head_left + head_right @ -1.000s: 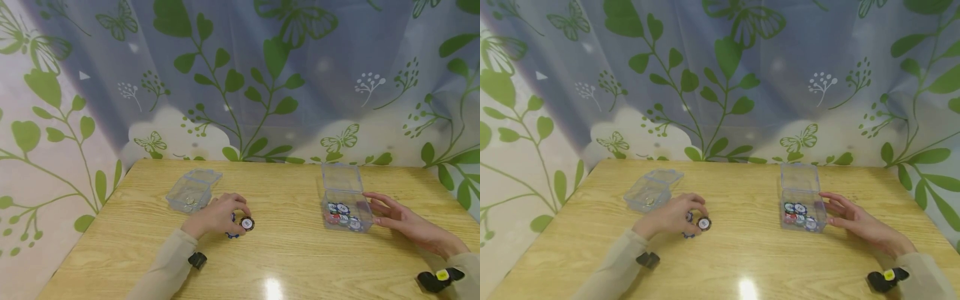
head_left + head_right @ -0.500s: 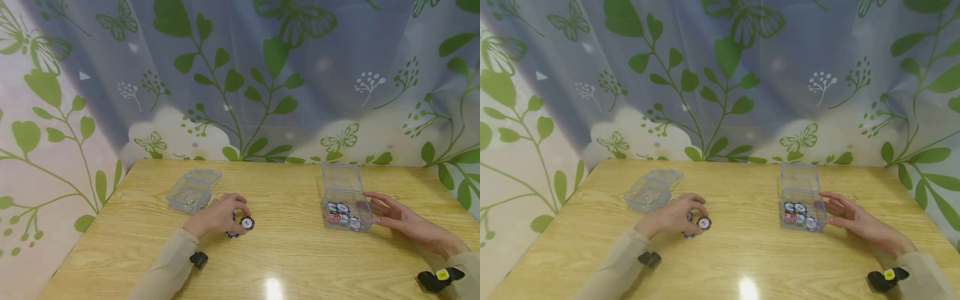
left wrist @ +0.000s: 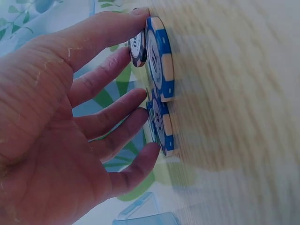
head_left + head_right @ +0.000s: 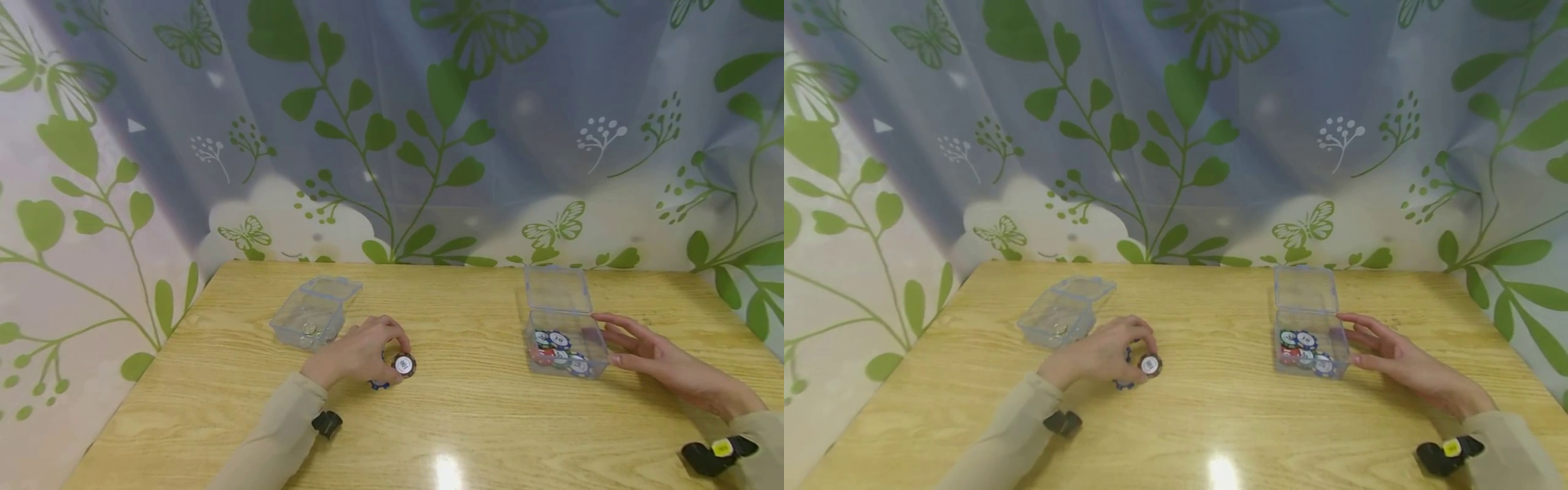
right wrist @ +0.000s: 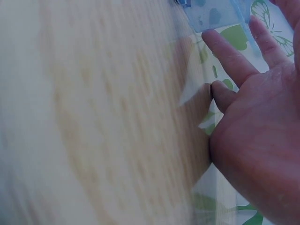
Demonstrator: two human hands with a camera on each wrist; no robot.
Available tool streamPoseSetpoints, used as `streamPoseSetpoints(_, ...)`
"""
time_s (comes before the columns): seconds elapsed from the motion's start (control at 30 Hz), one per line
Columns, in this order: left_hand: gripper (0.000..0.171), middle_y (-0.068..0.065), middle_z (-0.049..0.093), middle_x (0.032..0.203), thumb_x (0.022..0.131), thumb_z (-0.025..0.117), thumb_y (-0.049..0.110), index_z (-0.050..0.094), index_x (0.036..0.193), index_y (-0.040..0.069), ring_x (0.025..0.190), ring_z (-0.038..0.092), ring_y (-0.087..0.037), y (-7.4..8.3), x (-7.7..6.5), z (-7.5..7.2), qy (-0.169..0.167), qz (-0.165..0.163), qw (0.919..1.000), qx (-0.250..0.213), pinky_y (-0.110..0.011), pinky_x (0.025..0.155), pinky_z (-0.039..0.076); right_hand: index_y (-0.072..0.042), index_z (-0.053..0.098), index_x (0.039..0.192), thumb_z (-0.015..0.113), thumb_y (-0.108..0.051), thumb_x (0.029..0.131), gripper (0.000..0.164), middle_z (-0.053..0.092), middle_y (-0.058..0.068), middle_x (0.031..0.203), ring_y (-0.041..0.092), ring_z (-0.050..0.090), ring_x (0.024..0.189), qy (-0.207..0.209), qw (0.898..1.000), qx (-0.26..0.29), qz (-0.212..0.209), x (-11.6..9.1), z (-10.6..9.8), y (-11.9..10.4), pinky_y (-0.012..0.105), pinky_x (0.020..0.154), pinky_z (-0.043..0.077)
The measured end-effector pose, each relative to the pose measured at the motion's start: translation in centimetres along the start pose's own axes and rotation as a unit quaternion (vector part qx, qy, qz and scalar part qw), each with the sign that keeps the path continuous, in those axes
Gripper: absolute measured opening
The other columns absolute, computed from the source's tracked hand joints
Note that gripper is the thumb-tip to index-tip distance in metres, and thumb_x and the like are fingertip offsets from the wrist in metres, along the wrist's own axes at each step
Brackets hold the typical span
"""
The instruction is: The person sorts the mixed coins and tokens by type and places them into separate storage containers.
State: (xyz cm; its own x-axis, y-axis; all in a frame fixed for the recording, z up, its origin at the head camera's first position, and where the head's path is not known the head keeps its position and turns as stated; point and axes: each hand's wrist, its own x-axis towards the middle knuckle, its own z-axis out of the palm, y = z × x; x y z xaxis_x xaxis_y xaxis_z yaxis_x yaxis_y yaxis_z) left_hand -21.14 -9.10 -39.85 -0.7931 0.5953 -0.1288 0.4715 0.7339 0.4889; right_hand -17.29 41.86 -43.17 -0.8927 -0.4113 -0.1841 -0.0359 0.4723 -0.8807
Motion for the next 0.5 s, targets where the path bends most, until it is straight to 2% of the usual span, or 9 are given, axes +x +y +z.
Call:
streamPoseSetpoints(0.03, 0.03, -0.003, 0.056, 0.141, 0.082, 0.086, 0.026, 0.07, 0.108, 0.026, 0.136, 0.048, -0.034, 0.06, -0.03, -0.02, 0.001, 0.002, 1.0, 0.001, -0.06, 0.108, 0.036, -0.028, 0.008, 0.166, 0.047, -0.014, 0.11, 0.069, 0.001, 0.028, 0.17, -0.036, 0.029, 0.117, 0.0, 1.0, 0.001, 0.001, 0.0, 0.0, 0.0, 0.01, 0.089, 0.043)
streamPoseSetpoints(0.13, 0.031, -0.003, 0.059, 0.135, 0.083, 0.086, 0.025, 0.069, 0.11, 0.025, 0.13, 0.052, -0.032, 0.23, -0.09, -0.07, 0.002, 0.016, 0.9998, 0.012, -0.059, 0.106, 0.039, -0.028, 0.009, 0.166, 0.047, -0.014, 0.109, 0.069, 0.004, 0.022, 0.171, -0.036, 0.029, 0.116, 0.0, 1.0, 0.003, 0.0, -0.01, 0.0, -0.03, 0.01, 0.089, 0.043)
streamPoseSetpoints(0.3, 0.032, 0.002, 0.067, 0.113, 0.083, 0.085, 0.02, 0.069, 0.11, 0.02, 0.107, 0.061, -0.02, 0.54, 0.04, -0.18, -0.002, 0.053, 0.9984, 0.018, -0.043, 0.095, 0.048, -0.028, 0.009, 0.166, 0.047, -0.015, 0.11, 0.069, 0.005, 0.019, 0.172, -0.036, 0.028, 0.117, 0.001, 1.0, -0.001, 0.005, -0.01, -0.02, -0.1, 0.01, 0.089, 0.043)
streamPoseSetpoints(0.37, 0.031, 0.003, 0.069, 0.106, 0.083, 0.084, 0.016, 0.068, 0.11, 0.018, 0.098, 0.061, -0.015, 0.61, 0.13, -0.23, -0.008, 0.061, 0.9981, 0.005, -0.036, 0.09, 0.05, -0.027, 0.008, 0.166, 0.047, -0.015, 0.11, 0.07, 0.003, 0.027, 0.17, -0.036, 0.029, 0.116, -0.001, 1.0, -0.002, 0.0, 0.02, -0.04, -0.06, 0.01, 0.088, 0.043)
streamPoseSetpoints(0.5, 0.031, 0.002, 0.071, 0.102, 0.085, 0.081, 0.012, 0.066, 0.111, 0.018, 0.089, 0.062, -0.011, 0.63, 0.24, -0.29, -0.023, 0.06, 0.9976, -0.026, -0.028, 0.082, 0.051, -0.029, 0.008, 0.166, 0.047, -0.015, 0.109, 0.07, 0.002, 0.031, 0.169, -0.037, 0.029, 0.115, 0.001, 1.0, -0.003, 0.004, 0.06, -0.02, 0.02, 0.01, 0.088, 0.043)
